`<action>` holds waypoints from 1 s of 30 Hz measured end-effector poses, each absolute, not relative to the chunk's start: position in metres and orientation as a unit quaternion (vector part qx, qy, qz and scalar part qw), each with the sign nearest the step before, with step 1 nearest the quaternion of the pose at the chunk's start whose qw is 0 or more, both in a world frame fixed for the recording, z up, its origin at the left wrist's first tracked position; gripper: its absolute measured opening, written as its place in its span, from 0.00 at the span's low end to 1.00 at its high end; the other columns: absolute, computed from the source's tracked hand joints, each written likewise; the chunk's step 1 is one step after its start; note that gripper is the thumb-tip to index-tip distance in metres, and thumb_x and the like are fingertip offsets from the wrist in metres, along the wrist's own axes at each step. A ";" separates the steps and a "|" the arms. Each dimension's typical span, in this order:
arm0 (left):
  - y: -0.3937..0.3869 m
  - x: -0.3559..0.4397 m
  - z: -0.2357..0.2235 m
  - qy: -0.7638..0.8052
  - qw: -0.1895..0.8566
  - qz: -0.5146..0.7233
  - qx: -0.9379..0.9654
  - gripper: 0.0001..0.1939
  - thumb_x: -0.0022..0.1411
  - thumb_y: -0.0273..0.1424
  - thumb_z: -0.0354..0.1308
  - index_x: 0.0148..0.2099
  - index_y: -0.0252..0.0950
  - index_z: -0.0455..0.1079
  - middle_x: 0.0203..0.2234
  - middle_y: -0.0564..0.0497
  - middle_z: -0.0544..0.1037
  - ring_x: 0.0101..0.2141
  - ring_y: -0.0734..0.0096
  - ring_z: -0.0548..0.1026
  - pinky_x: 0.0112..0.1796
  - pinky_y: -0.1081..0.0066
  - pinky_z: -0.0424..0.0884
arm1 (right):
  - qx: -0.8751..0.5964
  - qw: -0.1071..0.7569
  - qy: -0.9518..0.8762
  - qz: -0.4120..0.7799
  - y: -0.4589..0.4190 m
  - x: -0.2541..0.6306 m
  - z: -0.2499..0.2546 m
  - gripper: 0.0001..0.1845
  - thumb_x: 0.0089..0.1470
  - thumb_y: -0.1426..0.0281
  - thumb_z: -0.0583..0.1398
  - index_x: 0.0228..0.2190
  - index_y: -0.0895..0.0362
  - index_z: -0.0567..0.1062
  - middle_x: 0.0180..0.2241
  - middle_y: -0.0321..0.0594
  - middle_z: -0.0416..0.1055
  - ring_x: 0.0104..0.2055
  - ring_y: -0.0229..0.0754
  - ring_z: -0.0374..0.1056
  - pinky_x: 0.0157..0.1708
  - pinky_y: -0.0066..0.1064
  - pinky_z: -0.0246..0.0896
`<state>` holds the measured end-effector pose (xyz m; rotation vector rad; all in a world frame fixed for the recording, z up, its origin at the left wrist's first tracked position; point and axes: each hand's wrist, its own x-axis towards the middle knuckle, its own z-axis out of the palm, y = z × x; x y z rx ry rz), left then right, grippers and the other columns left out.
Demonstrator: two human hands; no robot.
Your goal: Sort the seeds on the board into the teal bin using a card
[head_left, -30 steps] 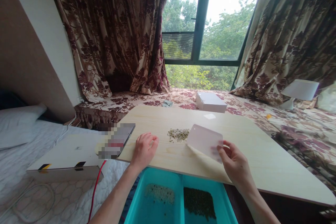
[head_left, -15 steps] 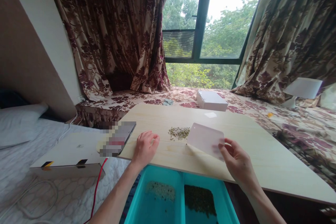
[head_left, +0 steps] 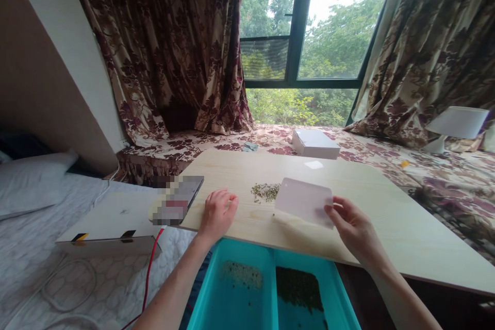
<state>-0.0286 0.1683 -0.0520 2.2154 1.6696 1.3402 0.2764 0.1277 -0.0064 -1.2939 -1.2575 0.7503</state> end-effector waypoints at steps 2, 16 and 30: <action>0.167 -0.029 -0.049 0.528 0.044 0.466 0.709 0.11 0.62 0.35 0.50 0.33 0.39 0.72 0.35 0.49 0.78 0.46 0.61 0.71 0.52 0.58 0.63 | -0.535 0.563 -0.537 0.330 0.130 0.275 -0.002 0.24 0.40 0.51 0.64 0.34 0.56 0.71 0.28 0.44 0.78 0.29 0.45 0.73 0.29 0.33 0.67; 0.084 -0.052 -0.033 0.529 0.108 0.672 0.508 0.10 0.61 0.38 0.53 0.37 0.38 0.71 0.42 0.51 0.75 0.51 0.62 0.69 0.57 0.64 0.59 | -0.399 0.367 -0.623 0.565 0.204 0.208 0.020 0.11 0.37 0.67 0.66 0.26 0.59 0.78 0.24 0.33 0.74 0.28 0.36 0.65 0.31 0.29 0.59; 0.074 -0.043 -0.051 0.542 0.092 0.661 0.511 0.08 0.59 0.36 0.55 0.34 0.39 0.72 0.37 0.50 0.75 0.49 0.57 0.70 0.54 0.59 0.64 | -0.374 0.253 -0.639 0.622 0.219 0.210 0.014 0.07 0.36 0.72 0.65 0.24 0.59 0.76 0.21 0.30 0.71 0.25 0.33 0.66 0.26 0.26 0.63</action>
